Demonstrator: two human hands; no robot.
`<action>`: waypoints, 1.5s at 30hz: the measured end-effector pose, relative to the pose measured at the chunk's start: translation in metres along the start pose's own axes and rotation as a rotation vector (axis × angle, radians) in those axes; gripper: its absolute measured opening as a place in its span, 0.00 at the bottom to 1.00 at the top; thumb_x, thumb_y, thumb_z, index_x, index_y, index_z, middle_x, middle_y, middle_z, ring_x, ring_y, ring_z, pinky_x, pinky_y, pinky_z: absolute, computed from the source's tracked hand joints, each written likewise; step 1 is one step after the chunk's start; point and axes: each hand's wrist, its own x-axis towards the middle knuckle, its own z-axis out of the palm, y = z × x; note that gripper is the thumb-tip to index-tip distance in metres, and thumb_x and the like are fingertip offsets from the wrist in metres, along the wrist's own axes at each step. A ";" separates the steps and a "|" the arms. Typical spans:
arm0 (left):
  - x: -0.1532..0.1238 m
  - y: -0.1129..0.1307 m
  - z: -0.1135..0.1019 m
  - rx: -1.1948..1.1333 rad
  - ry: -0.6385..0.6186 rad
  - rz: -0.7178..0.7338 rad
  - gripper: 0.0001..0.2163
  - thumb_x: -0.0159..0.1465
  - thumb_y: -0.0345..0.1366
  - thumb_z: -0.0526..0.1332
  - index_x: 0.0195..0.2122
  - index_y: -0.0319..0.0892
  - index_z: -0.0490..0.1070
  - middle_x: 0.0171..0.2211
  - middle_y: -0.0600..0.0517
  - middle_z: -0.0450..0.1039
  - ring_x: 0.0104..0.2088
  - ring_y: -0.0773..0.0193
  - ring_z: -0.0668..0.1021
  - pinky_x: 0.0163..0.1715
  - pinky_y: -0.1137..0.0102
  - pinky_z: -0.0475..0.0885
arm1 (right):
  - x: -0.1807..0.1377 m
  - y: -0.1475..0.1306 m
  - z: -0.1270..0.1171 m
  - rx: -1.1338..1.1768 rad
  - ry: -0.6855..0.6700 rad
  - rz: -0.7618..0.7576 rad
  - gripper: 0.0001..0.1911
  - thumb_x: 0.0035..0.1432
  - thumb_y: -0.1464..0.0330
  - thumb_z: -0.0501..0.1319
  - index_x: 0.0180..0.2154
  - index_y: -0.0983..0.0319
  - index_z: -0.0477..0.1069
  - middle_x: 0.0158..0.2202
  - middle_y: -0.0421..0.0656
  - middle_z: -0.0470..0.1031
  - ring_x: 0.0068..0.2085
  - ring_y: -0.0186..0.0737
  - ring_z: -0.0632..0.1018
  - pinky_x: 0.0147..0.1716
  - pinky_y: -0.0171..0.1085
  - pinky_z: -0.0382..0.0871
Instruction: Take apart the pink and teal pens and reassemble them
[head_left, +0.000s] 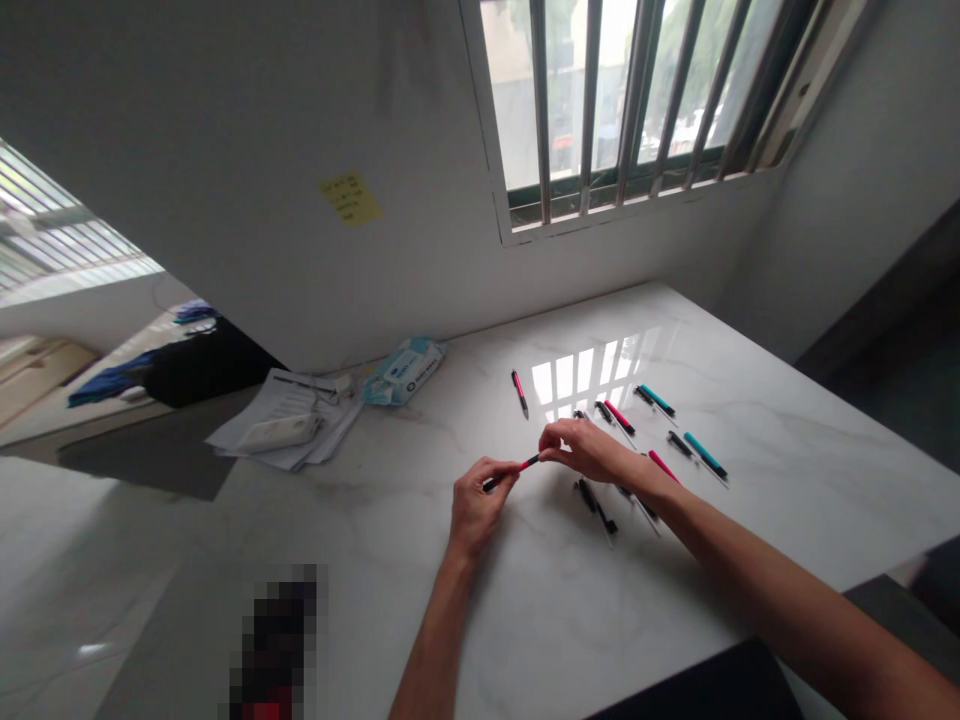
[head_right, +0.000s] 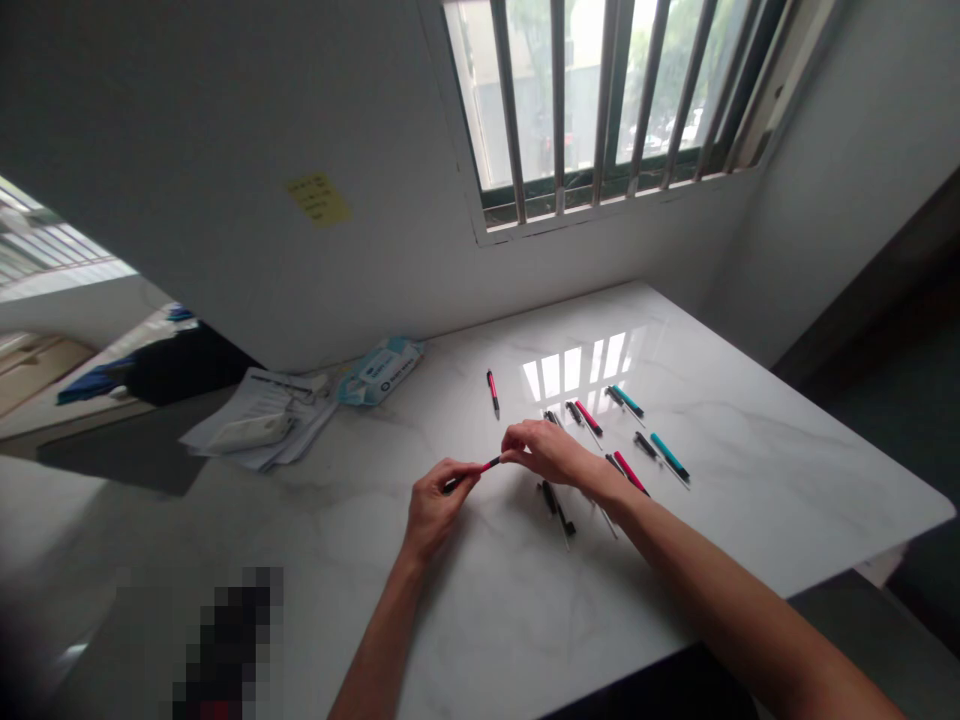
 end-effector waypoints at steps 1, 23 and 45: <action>0.000 0.000 0.001 0.000 0.000 -0.002 0.08 0.66 0.42 0.67 0.38 0.46 0.85 0.35 0.49 0.82 0.35 0.61 0.82 0.38 0.69 0.78 | 0.000 0.001 0.000 -0.005 -0.003 0.009 0.07 0.69 0.64 0.66 0.40 0.61 0.79 0.36 0.44 0.80 0.35 0.38 0.77 0.37 0.36 0.67; 0.008 -0.010 0.001 -0.194 0.279 -0.110 0.17 0.63 0.43 0.66 0.51 0.43 0.77 0.52 0.45 0.78 0.44 0.60 0.78 0.43 0.68 0.76 | 0.002 -0.004 -0.003 0.201 0.392 -0.019 0.12 0.69 0.58 0.63 0.40 0.60 0.77 0.37 0.43 0.82 0.37 0.39 0.81 0.40 0.38 0.76; 0.003 -0.023 -0.004 0.069 0.259 -0.076 0.09 0.64 0.37 0.61 0.42 0.46 0.81 0.46 0.48 0.78 0.40 0.60 0.79 0.39 0.66 0.75 | 0.090 0.036 0.011 -0.422 0.136 0.526 0.15 0.64 0.71 0.62 0.51 0.63 0.77 0.42 0.55 0.83 0.44 0.52 0.83 0.40 0.38 0.69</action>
